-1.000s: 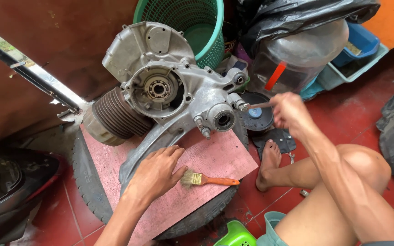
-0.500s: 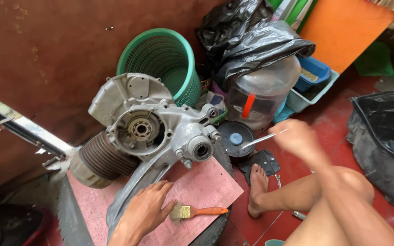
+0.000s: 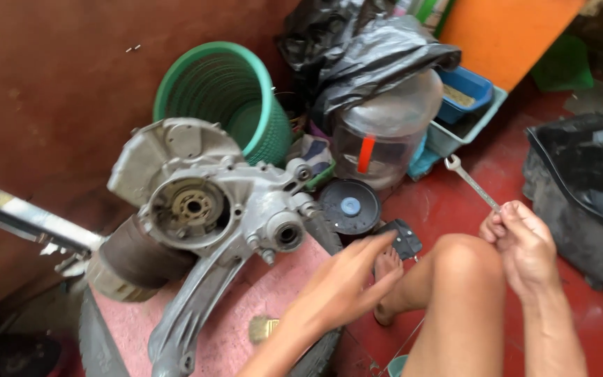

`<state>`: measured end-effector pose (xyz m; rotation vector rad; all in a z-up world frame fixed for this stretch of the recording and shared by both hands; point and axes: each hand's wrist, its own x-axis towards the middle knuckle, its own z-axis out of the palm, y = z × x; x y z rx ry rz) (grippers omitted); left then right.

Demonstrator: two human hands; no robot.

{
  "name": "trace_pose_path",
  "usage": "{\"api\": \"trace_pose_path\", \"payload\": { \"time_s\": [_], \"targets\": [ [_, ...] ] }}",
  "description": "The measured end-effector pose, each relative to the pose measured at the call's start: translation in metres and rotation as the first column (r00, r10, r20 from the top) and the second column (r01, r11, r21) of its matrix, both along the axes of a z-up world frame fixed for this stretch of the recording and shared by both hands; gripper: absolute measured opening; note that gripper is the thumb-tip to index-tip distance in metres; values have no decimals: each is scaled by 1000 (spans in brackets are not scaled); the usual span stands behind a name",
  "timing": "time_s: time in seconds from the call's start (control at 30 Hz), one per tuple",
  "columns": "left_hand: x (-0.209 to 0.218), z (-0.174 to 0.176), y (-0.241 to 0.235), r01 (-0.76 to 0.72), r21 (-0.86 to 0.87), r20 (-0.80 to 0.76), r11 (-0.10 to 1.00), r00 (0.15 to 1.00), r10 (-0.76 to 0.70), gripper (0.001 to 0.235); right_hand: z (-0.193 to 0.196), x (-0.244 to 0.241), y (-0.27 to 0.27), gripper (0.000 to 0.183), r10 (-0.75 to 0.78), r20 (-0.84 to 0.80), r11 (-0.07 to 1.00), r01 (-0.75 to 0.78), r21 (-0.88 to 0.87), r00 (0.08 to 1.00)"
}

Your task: Cleaning various motorcycle engine components including the casing, cylinder head, and piston using a brush and cleaning agent.

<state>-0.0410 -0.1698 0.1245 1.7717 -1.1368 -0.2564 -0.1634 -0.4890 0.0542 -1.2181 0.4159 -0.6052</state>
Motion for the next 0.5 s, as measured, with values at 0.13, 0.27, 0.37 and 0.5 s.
{"api": "trace_pose_path", "payload": {
  "time_s": [0.13,0.27,0.37,0.5],
  "targets": [
    [-21,33,-91,-11,-215,-13,976,1000,8,51,-2,-33,19,20,-79,34,995,80,-55,996],
    [-81,46,-170,41,-267,24,963,999,-36,42,-43,-83,20,18,-239,33,970,237,50,970],
    [-133,14,-218,101,-300,-13,949,994,-110,41,-131,-111,21,30,-425,-146,903,430,5,893],
    [-180,-136,-257,244,25,-53,969,969,-243,47,-262,-174,18,61,-611,-408,764,640,-81,678]
  ]
}}
